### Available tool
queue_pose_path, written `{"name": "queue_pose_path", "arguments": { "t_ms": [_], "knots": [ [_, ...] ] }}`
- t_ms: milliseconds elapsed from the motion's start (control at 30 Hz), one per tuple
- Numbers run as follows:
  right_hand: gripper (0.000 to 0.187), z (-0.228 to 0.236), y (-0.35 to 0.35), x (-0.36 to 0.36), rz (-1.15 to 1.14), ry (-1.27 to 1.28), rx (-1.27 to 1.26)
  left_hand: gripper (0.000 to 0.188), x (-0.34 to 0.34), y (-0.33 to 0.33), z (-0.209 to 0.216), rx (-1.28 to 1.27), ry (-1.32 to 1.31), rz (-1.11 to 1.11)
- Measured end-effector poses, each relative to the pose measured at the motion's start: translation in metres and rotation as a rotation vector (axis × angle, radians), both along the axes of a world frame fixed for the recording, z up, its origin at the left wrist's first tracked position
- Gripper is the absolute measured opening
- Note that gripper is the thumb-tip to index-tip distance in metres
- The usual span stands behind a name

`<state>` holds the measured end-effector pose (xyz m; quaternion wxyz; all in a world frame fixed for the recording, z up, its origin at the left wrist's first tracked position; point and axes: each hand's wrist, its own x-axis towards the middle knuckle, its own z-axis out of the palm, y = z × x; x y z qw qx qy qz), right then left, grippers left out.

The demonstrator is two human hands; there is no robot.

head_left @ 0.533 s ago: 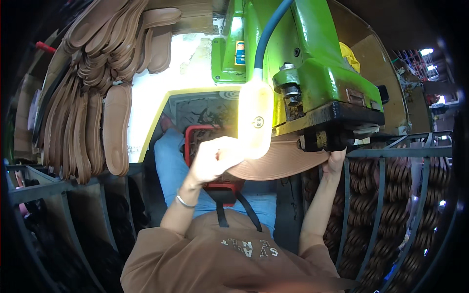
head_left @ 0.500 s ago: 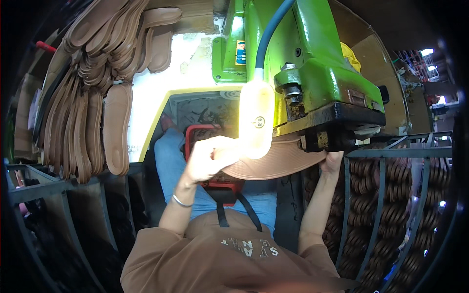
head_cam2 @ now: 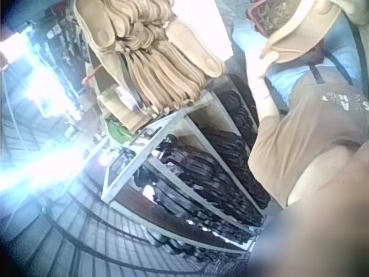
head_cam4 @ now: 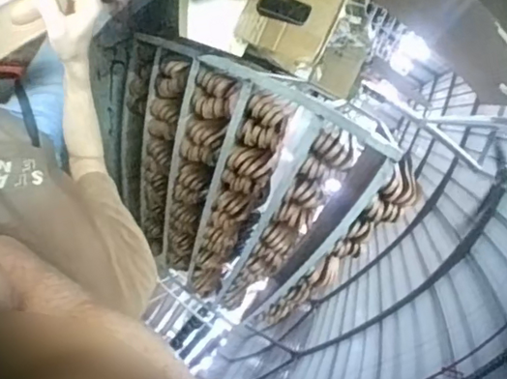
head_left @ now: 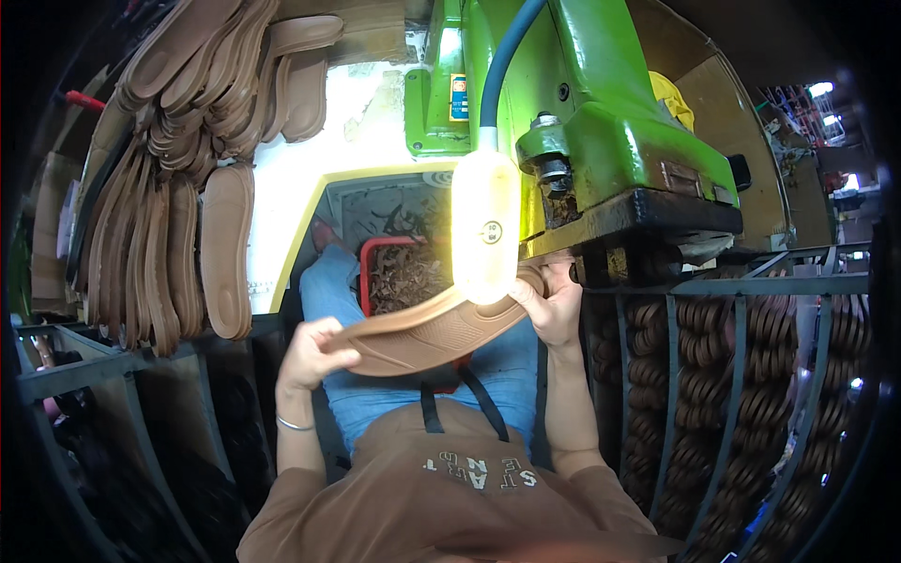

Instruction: Trim and finish the edges of shoe insoles or soles using a specialized industrial machine.

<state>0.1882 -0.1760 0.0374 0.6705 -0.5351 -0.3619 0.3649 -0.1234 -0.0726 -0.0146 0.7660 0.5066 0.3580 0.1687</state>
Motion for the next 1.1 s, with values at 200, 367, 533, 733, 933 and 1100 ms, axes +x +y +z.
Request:
{"name": "queue_pose_path", "arguments": {
  "t_ms": [200, 367, 533, 733, 933, 1100],
  "knots": [
    [0.023, 0.000, 0.011, 0.000, -0.049, -0.207, -0.064, 0.035, 0.081, -0.095, -0.027, 0.412, 0.168, -0.289],
    [0.027, -0.010, -0.024, 0.020, 0.004, -0.520, -0.207, 0.036, 0.120, -0.077, -0.006, 0.287, 0.010, -0.140],
    [0.034, -0.004, -0.049, 0.028, -0.298, -0.191, 0.037, 0.037, 0.135, -0.016, 0.048, 0.998, 0.017, -0.058],
    [0.030, -0.004, -0.041, 0.021, -0.259, 0.075, 0.035, 0.023, 0.138, 0.036, 0.095, 1.352, -0.264, -0.029],
    [0.035, 0.001, -0.032, -0.004, -0.105, 0.222, -0.081, 0.027, 0.118, 0.030, 0.083, 1.135, -0.028, 0.027],
    [0.035, 0.009, -0.008, -0.013, -0.034, 0.144, -0.043, 0.040, 0.087, 0.001, 0.055, 1.230, 0.097, 0.251]
  ]
}}
